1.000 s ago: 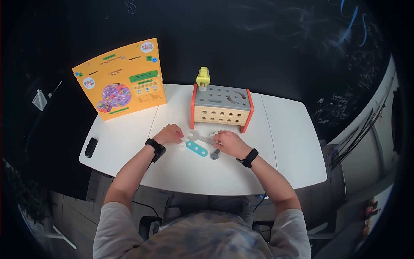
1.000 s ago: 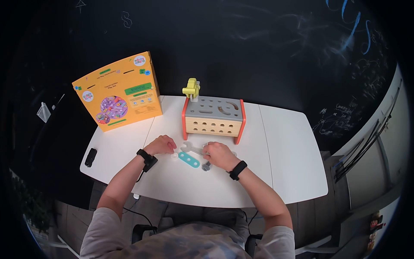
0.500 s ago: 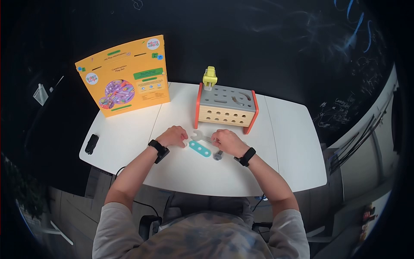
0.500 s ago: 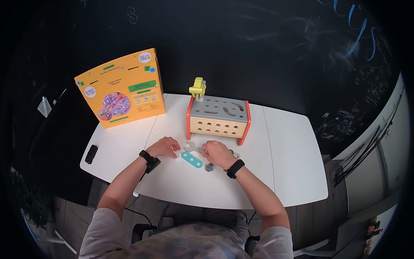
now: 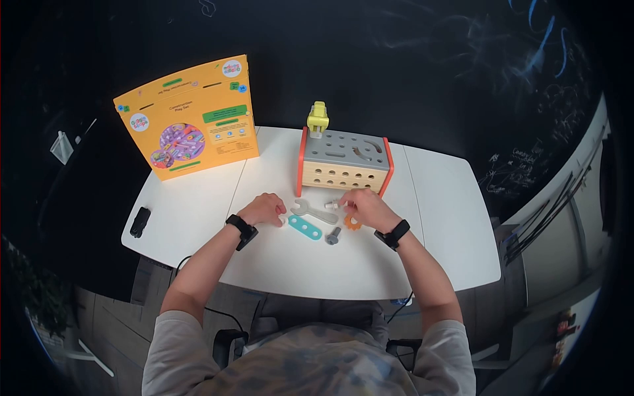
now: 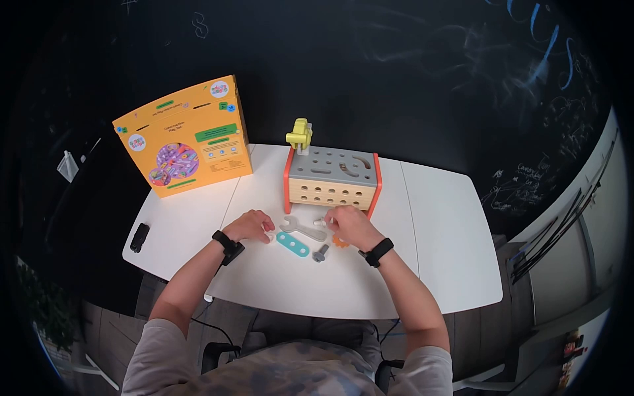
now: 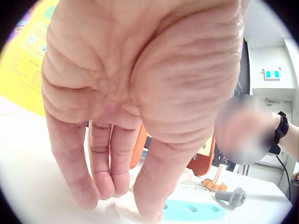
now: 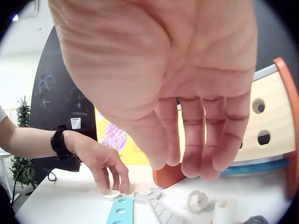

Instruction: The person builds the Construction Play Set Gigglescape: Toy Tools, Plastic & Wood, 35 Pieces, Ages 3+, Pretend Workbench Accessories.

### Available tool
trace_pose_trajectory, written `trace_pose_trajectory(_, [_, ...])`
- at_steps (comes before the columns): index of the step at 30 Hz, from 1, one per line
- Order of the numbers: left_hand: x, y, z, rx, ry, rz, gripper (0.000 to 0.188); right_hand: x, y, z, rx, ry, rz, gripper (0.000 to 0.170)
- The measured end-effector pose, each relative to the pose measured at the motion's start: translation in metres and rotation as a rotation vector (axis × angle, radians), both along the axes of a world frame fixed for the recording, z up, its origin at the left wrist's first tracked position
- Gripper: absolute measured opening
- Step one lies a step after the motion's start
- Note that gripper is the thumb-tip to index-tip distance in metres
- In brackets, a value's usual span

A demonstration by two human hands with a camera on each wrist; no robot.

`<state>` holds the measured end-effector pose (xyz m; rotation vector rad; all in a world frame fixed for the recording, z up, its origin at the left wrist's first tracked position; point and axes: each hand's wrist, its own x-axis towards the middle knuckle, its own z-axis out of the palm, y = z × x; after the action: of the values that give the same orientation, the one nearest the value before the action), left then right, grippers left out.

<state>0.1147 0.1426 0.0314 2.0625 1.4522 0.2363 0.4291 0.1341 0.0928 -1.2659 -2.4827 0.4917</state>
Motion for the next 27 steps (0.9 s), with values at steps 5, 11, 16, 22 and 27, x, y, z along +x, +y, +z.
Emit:
trace_pose_trajectory(5, [0.001, 0.001, -0.004, 0.028, -0.014, -0.011, 0.041, -0.006, -0.026, -0.017, -0.044, -0.099, 0.123, 0.027])
trace_pose_trajectory(11, [0.001, -0.005, 0.006, 0.04, 0.002, 0.007, 0.044, -0.023, -0.047, -0.054, 0.022, -0.218, 0.173, 0.022])
trace_pose_trajectory(16, [0.005, -0.005, 0.012, 0.106, 0.011, 0.027, 0.044, -0.019, -0.043, -0.05, -0.02, -0.146, 0.227, 0.018])
trace_pose_trajectory(22, [0.033, -0.022, 0.05, 0.217, -0.291, -0.061, 0.033, -0.02, -0.026, -0.014, -0.463, 0.468, 0.1, 0.017])
trace_pose_trajectory(27, [0.058, -0.032, 0.072, 0.175, -0.529, -0.22, 0.024, -0.022, -0.02, -0.001, -0.621, 0.74, 0.153, 0.019])
